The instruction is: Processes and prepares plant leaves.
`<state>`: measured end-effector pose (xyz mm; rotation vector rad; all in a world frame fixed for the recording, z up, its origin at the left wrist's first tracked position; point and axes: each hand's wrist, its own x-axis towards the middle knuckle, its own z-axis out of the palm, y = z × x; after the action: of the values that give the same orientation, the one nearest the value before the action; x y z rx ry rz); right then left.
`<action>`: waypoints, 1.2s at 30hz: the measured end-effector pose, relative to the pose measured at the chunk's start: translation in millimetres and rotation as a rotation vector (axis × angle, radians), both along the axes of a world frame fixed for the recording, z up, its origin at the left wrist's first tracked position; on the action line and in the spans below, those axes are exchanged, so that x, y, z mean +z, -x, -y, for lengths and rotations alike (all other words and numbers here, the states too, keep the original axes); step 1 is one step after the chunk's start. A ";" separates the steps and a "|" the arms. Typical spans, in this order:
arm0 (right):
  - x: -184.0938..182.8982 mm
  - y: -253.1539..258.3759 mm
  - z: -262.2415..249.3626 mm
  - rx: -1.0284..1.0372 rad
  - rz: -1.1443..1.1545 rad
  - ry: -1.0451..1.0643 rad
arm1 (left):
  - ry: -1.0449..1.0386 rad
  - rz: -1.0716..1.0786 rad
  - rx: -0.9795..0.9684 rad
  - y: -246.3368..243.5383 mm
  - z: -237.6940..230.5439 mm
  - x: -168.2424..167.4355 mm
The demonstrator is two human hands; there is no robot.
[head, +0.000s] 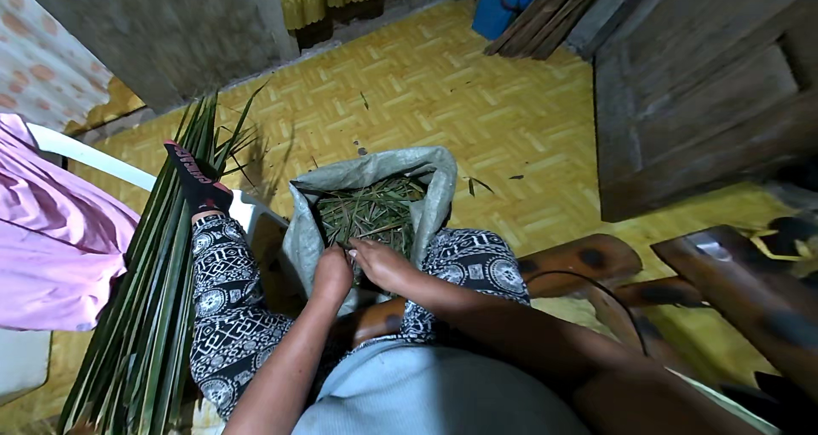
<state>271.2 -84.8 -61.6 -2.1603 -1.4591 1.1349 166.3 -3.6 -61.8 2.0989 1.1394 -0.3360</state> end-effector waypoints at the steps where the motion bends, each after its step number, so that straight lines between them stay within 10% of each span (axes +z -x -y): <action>1: -1.5 0.0 -0.8 -0.003 0.023 0.006 | 0.003 0.000 -0.001 -0.3 0.1 -0.2; 18: -35.8 -83.8 -27.5 -0.378 0.226 -0.095 | 0.041 0.041 -0.011 3.2 -1.4 -4.1; 27: -9.0 -21.7 -8.8 -0.035 0.043 0.031 | -0.038 -0.013 -0.033 -3.1 3.8 -8.8; 36: -26.0 -57.7 -26.7 -0.121 0.267 0.027 | -0.060 -0.028 -0.039 -1.5 10.7 -2.1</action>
<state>328.9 -58.1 -87.6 -2.4581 -1.3978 0.8561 167.8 -14.3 -63.9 2.1774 1.1391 -0.3545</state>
